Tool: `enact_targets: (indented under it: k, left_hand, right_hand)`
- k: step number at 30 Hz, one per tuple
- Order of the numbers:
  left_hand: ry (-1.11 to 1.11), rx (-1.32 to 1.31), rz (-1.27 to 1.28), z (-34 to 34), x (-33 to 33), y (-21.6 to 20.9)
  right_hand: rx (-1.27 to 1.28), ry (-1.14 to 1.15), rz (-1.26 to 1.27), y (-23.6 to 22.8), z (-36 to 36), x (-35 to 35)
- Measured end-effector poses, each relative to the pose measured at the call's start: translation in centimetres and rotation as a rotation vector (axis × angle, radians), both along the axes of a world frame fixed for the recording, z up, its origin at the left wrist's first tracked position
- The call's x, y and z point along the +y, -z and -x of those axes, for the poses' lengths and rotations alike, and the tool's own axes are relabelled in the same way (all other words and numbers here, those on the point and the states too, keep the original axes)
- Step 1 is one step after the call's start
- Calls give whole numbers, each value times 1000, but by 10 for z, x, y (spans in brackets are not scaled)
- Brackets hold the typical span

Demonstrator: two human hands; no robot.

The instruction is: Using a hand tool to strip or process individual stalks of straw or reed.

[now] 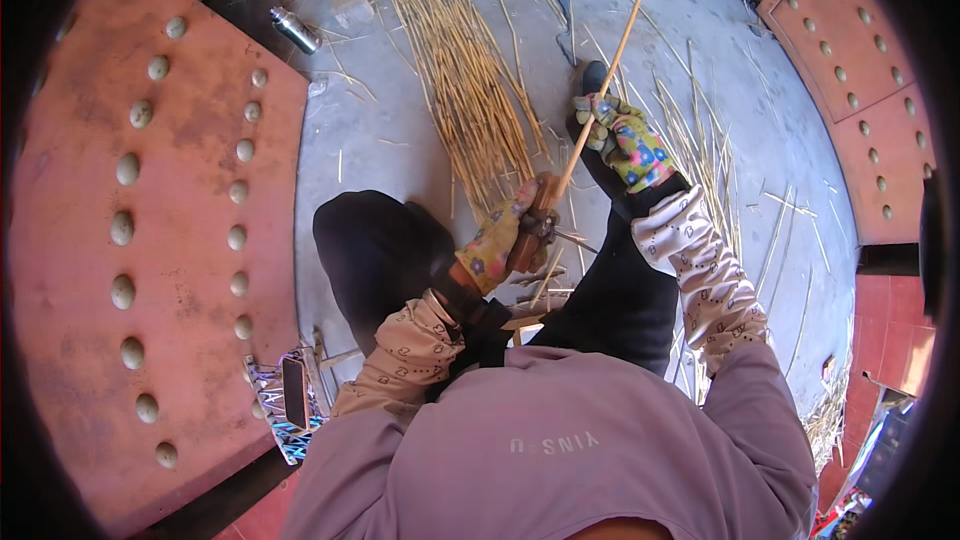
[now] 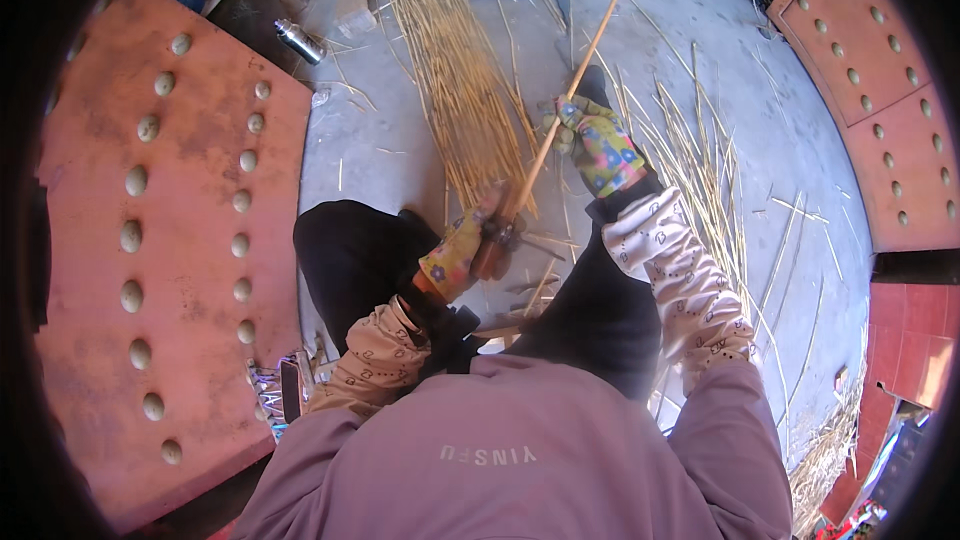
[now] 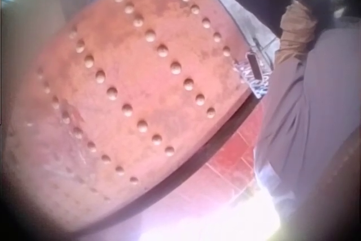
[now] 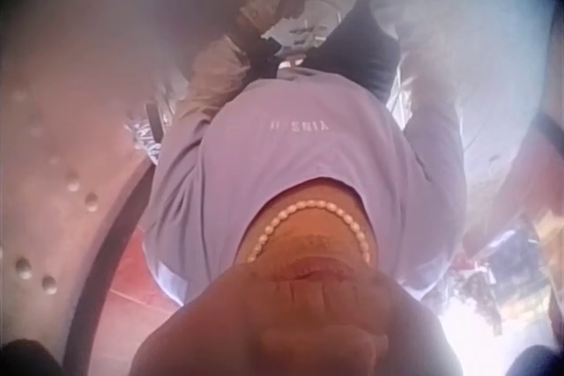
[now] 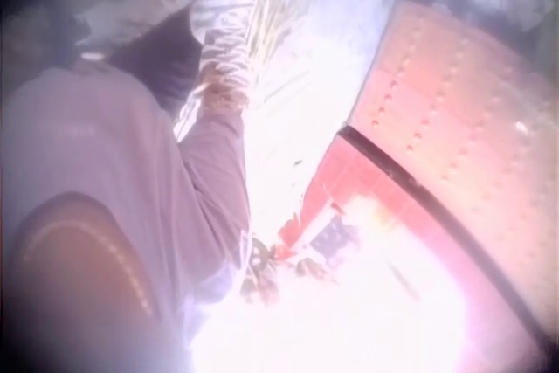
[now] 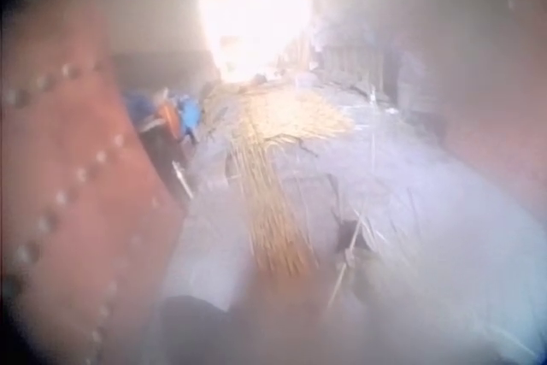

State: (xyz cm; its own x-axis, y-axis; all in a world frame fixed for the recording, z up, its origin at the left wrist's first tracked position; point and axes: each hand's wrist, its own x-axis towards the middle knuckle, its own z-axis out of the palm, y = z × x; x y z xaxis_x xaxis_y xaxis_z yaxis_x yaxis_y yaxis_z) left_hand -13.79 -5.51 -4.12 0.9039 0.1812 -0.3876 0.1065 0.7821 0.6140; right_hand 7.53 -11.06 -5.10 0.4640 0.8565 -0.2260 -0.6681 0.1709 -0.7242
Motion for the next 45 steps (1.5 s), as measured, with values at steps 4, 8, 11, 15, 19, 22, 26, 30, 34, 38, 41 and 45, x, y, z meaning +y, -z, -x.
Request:
enact_targets:
  k: [4, 8, 11, 15, 19, 22, 26, 30, 34, 38, 41, 45]
  left_hand:
    - [-35, 116, -16, -8, -2, 5]
    - [-27, 207, -10, -6, -1, -3]
    - [1, 195, -31, -3, -4, 8]
    - [-91, 100, -168, 1, -9, 10]
    - [-62, 42, -38, 1, -4, 18]
    - [1, 244, 18, -6, -9, 5]
    - [40, 184, -45, -13, 1, 16]
    - [-263, 57, -182, -8, 14, 22]
    - [-384, 339, -203, -44, 18, -23]
    - [-487, 200, -320, -56, 34, -44]
    - [-544, 63, -209, -78, 22, -42]
    - [-688, 133, -657, -95, 10, -25]
  right_hand:
    - [23, 21, 42, 11, 2, 4]
    - [153, 30, 62, 4, 37, 3]
    - [-100, -73, 105, 41, 30, -9]
    - [-130, -150, 228, 41, 54, -19]
    - [-37, -91, 230, 6, 35, 2]
    - [107, 68, 147, 3, -21, 15]
    - [139, -35, -106, 36, -44, 27]
    - [-128, -262, 56, 12, 43, 34]
    - [-194, -80, 94, 15, 5, 15]
    - [-228, -124, 291, 25, 3, -29]
    - [-193, -235, 143, 42, 27, -55]
    - [-125, -264, 134, 15, 17, -74]
